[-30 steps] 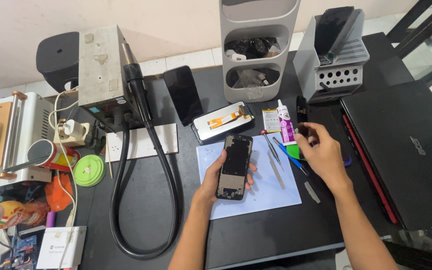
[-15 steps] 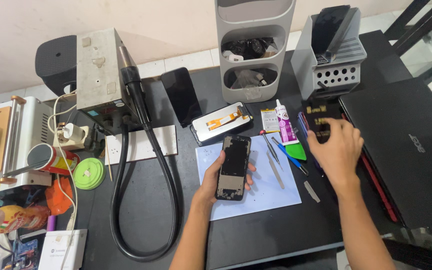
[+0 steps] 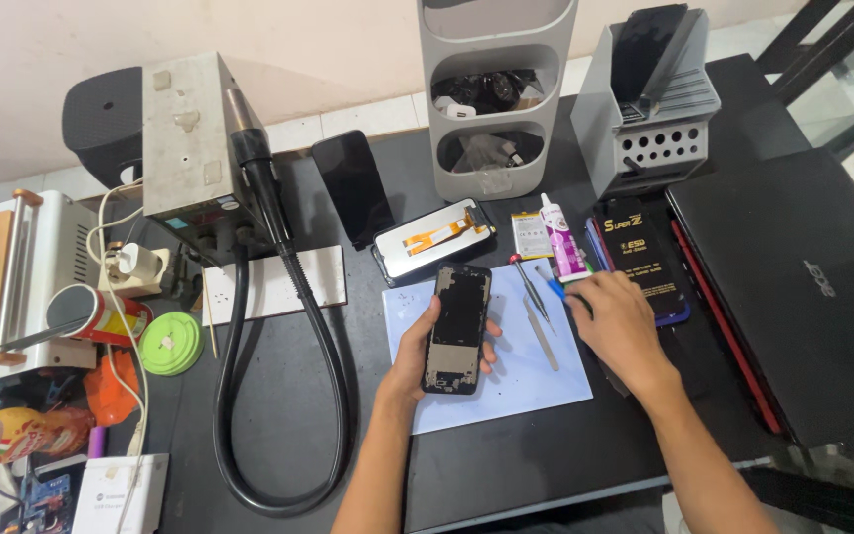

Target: The person disassembles a smartphone, removes the battery, and uses a plastic pry tool to separate the screen assembly from the frame. The person then reassembles the phone and places it on the workbench.

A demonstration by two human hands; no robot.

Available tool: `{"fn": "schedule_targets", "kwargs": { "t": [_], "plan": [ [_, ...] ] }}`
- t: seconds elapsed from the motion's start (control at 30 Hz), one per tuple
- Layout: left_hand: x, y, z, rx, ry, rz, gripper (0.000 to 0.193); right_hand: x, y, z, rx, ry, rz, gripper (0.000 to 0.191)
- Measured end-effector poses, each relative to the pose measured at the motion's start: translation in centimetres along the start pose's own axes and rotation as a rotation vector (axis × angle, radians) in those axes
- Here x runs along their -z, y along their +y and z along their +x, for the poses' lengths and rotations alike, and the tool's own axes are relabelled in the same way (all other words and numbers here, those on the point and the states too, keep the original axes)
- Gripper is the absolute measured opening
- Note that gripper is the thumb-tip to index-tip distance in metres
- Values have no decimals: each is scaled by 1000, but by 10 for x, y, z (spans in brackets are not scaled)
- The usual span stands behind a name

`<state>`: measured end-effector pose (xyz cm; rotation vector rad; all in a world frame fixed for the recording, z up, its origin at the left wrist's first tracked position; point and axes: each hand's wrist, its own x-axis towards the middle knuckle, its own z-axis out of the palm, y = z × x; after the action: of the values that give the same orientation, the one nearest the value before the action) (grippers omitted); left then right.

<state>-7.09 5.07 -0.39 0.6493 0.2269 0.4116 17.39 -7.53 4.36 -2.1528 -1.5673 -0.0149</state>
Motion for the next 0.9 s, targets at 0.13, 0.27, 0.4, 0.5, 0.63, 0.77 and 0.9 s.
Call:
{"fn": "schedule_targets", "kwargs": {
  "t": [0.13,0.27,0.4,0.5,0.63,0.77,0.9],
  "plan": [
    [0,0,-1,-9,-2,7,71,-5,-3,-8,-37,46,-24,18],
    [0,-1,1,-3,6,14,72,-10,-7,-24,-83,50,-50,29],
    [0,0,-1,-2,-5,6,72,-18,-9,-37,-126,36,-65,34],
    [0,0,0,-9,18,25,71,-20,-8,-38,-150,28,-31,33],
    [-1,0,0,-18,-2,9,71,-18,-9,-35,-242,14,106,32],
    [0,0,-1,-12,3,2,71,-10,-14,-33,-276,2,144,27],
    [0,0,0,-1,12,0,71,-10,-22,-28,-213,26,175,24]
  ]
}}
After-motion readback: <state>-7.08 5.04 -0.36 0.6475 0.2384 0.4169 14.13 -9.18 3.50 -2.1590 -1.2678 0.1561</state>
